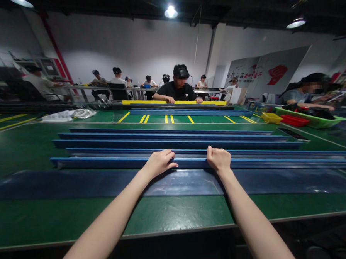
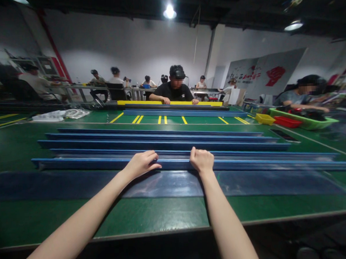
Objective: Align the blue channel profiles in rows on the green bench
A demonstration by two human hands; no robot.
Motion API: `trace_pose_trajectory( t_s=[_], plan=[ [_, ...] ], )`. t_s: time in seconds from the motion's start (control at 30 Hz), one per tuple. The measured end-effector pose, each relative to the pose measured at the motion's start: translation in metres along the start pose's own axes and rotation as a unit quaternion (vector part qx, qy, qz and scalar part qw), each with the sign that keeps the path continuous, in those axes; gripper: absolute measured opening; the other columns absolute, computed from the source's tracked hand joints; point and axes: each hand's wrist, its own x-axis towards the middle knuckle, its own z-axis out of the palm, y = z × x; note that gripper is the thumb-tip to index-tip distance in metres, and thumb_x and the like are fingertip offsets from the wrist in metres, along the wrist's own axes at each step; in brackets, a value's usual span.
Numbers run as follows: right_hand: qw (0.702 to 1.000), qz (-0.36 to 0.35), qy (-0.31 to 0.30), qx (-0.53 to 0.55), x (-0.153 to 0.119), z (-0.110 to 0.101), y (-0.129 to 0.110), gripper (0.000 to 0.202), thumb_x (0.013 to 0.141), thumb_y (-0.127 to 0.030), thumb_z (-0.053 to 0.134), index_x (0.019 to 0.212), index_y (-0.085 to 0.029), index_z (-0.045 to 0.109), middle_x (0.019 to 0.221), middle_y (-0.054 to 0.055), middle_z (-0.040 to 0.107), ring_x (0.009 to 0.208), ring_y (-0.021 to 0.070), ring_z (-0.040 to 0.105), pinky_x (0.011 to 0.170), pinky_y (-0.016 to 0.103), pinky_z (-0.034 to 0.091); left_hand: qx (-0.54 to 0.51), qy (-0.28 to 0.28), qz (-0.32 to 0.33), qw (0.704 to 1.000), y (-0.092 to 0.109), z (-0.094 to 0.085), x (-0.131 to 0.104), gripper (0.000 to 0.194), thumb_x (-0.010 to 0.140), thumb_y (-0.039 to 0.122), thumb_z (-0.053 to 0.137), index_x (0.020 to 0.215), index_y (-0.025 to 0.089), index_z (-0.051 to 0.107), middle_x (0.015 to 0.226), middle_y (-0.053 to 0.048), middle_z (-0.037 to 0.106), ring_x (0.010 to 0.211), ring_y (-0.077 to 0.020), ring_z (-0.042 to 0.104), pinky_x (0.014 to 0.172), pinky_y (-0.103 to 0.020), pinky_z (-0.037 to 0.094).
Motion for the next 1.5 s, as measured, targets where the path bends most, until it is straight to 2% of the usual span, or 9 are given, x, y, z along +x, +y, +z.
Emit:
trace_pose_trajectory(
  t_s=[0.23,0.63,1.17,1.5],
  plan=[
    [1.000,0.029,0.003,0.001,0.001,0.001,0.018,0.047,0.083,-0.028,0.030,0.063,-0.011,0.069,0.064,0.014,0.066,0.059,0.0205,0.061,0.050,0.025,0.034,-0.009,0.009,-0.002,1.000,0.002,0.003,0.000,0.025,0.079,0.042,0.053,0.081,0.017,0.051,0.080,-0.001,0.057,0.073,-0.0137,0.055,0.060,-0.022,0.038],
    [1.000,0.030,-0.001,0.010,0.000,0.001,0.017,0.047,0.083,-0.028,0.030,0.063,-0.012,0.070,0.063,0.013,0.066,0.059,0.0203,0.061,0.049,0.025,0.031,-0.057,0.000,-0.038,0.998,0.003,0.001,0.001,0.030,0.082,0.045,0.048,0.071,0.017,0.051,0.071,0.001,0.054,0.066,-0.0114,0.052,0.058,-0.020,0.034],
    [0.999,0.031,-0.017,0.013,0.000,-0.002,0.015,0.047,0.083,-0.029,0.029,0.065,-0.013,0.070,0.065,0.013,0.067,0.062,0.0207,0.062,0.051,0.025,0.032,-0.029,-0.037,-0.087,0.995,0.009,-0.004,0.003,0.035,0.081,0.049,0.045,0.071,0.017,0.057,0.073,0.000,0.060,0.070,-0.0132,0.055,0.055,-0.021,0.031],
    [1.000,0.008,0.008,0.024,-0.002,-0.001,0.016,0.046,0.083,-0.030,0.031,0.062,-0.013,0.068,0.064,0.011,0.066,0.058,0.0166,0.059,0.048,0.023,0.023,-0.026,-0.035,-0.080,0.996,0.010,-0.002,0.001,0.030,0.083,0.046,0.044,0.074,0.018,0.052,0.077,0.001,0.058,0.071,-0.0125,0.054,0.057,-0.021,0.033]
  ],
)
